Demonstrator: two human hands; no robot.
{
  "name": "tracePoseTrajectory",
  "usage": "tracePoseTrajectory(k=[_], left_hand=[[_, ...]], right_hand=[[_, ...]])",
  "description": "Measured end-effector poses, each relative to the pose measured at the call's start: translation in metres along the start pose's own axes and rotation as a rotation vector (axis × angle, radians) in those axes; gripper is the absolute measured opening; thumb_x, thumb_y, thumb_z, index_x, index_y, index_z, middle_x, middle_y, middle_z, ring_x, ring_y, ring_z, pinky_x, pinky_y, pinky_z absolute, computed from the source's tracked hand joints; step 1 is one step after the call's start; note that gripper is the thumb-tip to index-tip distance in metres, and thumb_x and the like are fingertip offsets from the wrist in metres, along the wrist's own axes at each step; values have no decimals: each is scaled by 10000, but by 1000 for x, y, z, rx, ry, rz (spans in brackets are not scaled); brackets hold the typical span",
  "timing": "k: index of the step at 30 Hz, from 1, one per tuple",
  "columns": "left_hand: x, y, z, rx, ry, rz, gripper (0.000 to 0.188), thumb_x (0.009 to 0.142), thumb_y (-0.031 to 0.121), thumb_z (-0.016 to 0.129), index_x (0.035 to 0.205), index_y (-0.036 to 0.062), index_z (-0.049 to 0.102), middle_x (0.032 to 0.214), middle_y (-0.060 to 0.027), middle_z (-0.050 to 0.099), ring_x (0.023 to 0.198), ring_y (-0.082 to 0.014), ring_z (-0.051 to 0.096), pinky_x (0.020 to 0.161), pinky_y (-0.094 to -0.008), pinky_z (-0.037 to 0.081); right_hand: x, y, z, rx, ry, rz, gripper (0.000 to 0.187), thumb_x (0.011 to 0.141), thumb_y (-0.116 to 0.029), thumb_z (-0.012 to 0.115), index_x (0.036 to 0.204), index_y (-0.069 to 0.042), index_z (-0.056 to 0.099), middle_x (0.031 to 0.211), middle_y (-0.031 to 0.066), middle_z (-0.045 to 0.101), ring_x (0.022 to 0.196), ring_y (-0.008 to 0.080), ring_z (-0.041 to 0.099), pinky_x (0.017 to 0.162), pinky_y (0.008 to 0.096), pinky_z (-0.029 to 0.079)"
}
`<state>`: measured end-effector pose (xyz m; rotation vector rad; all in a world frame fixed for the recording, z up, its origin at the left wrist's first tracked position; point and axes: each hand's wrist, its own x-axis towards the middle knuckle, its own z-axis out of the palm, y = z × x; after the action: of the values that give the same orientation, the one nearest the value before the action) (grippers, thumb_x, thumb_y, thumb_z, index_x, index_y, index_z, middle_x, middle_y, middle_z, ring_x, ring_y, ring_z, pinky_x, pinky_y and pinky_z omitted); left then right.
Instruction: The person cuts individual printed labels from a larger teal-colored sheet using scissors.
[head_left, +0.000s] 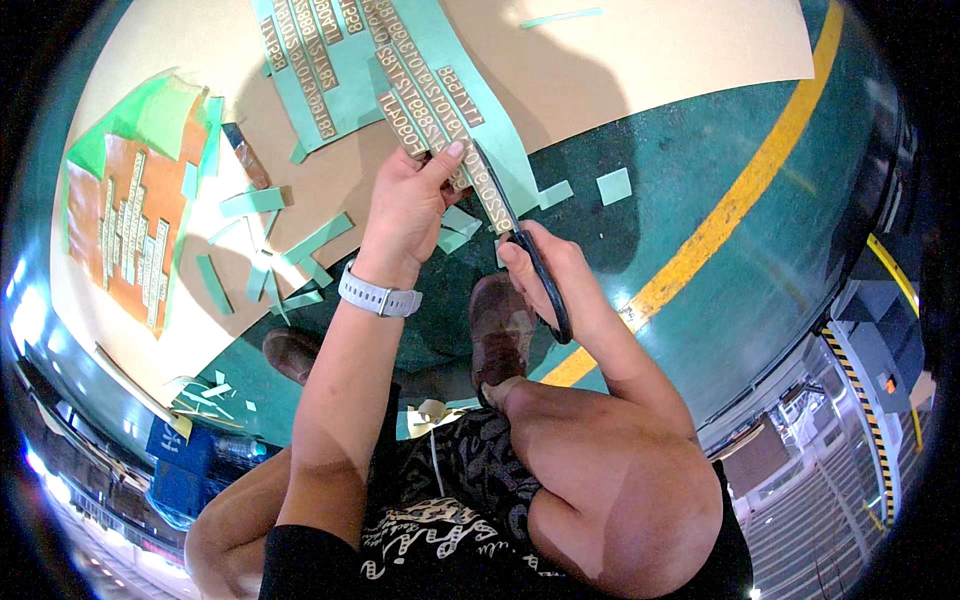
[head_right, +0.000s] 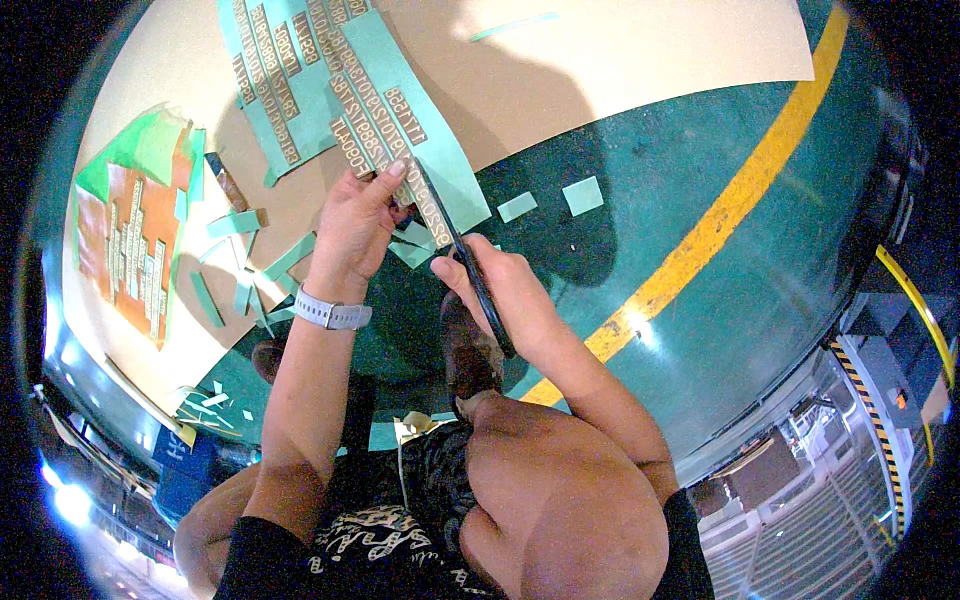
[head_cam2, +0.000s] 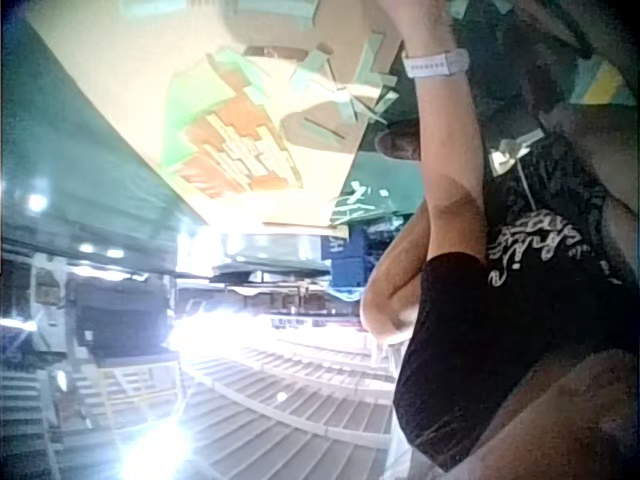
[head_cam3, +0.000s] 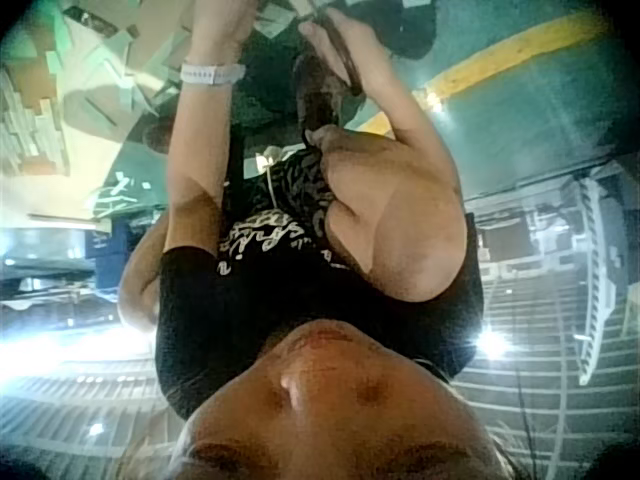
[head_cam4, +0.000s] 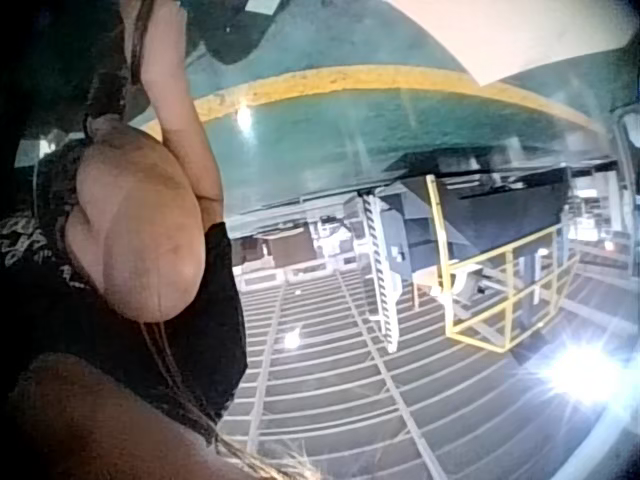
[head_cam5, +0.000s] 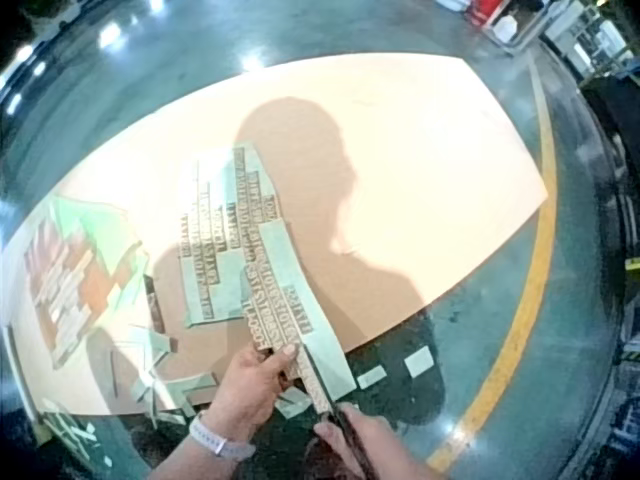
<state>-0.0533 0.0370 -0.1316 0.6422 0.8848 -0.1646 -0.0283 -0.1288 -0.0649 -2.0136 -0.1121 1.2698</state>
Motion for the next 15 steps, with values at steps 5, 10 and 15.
tracePoseTrajectory(k=[5,10,15], left_hand=[[3,-2,-3,-15,-21,4,199,877,104,575,1069,81,528,998,-21,619,877,-137,605,753,-327,509],[3,-2,-2,-20,-33,6,194,879,103,571,1067,74,531,999,-22,619,871,-137,606,756,-322,508],[4,-1,-5,15,-22,-11,189,885,93,557,1071,69,535,999,-26,621,869,-137,606,744,-308,508]], right_hand=[[3,-3,-1,-75,72,-69,344,881,-351,565,843,-10,541,628,176,581,588,346,609,526,367,461],[2,-4,-1,-79,77,-41,344,877,-347,573,831,-7,550,627,178,578,574,329,606,526,355,461],[2,-4,-2,-29,14,19,363,876,-365,570,855,-4,547,639,183,578,585,322,605,537,350,459]])
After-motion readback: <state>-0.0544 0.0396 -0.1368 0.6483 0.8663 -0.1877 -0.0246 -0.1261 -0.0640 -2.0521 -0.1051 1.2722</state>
